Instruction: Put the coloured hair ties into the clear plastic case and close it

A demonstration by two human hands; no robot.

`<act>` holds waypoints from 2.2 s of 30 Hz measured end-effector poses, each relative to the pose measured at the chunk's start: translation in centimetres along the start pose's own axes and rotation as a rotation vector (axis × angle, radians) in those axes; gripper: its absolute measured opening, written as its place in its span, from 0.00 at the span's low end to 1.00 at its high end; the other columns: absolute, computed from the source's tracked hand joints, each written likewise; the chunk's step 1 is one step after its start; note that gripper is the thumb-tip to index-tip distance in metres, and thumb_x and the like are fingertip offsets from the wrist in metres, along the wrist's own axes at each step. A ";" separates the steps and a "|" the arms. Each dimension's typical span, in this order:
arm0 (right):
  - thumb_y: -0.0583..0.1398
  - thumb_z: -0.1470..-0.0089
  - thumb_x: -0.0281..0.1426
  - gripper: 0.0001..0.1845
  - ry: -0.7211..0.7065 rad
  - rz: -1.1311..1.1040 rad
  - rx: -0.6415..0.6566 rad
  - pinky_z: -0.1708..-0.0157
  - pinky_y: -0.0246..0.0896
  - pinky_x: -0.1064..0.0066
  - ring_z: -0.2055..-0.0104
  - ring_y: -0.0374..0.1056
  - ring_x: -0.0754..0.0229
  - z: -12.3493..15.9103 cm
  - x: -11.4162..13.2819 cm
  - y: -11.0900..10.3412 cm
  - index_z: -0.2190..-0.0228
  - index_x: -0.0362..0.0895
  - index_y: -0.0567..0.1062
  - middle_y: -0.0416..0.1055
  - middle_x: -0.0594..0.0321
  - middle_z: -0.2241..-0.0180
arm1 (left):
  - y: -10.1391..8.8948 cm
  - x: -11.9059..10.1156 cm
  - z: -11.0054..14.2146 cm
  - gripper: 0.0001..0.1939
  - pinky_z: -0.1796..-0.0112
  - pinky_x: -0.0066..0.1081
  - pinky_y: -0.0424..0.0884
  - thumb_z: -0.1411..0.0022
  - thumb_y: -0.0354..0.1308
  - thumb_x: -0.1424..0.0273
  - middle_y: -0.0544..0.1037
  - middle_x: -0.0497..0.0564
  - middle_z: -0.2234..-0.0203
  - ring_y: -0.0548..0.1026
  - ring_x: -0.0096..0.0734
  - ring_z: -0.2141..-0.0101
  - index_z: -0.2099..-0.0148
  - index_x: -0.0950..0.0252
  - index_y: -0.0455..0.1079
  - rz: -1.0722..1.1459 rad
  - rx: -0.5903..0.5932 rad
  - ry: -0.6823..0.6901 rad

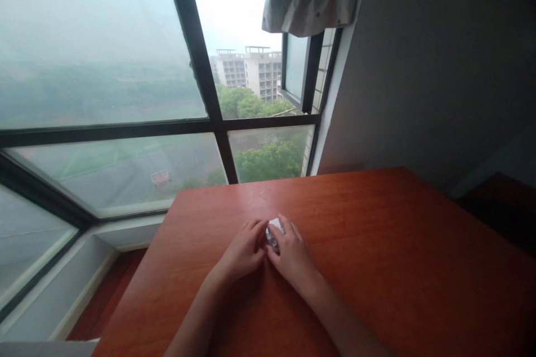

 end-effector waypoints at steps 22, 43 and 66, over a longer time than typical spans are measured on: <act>0.58 0.54 0.28 0.30 0.356 0.312 -0.084 0.47 0.55 0.63 0.47 0.63 0.49 -0.9 -15.2 -7.4 0.46 0.44 0.70 0.61 0.52 0.42 | -0.8 1.0 -0.1 0.15 0.51 0.39 0.70 0.36 0.49 0.70 0.74 0.57 0.53 0.72 0.39 0.53 0.49 0.62 0.70 -0.134 -0.136 -0.090; 0.50 0.40 0.34 0.14 0.033 -0.186 -0.180 0.67 0.57 0.72 0.68 0.67 0.60 -1.9 -5.1 -5.0 0.68 0.44 0.74 0.73 0.60 0.70 | 0.2 0.7 -0.2 0.11 0.62 0.31 0.68 0.34 0.47 0.69 0.76 0.52 0.65 0.73 0.33 0.64 0.58 0.63 0.70 -0.052 -0.061 -0.154; 0.51 0.41 0.31 0.15 0.006 -0.333 -0.007 0.72 0.49 0.74 0.74 0.64 0.64 -1.1 -1.8 1.7 0.78 0.45 0.67 0.70 0.66 0.77 | 2.4 1.8 -0.2 0.11 0.70 0.26 0.60 0.36 0.45 0.71 0.75 0.49 0.73 0.71 0.30 0.72 0.70 0.63 0.65 -0.129 -0.034 -0.210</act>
Point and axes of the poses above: each hand's wrist, its own z-axis away from the middle knuckle, its own y-axis out of the palm, x = y × z, the point moved 10 cm from there along -z, towards the middle knuckle
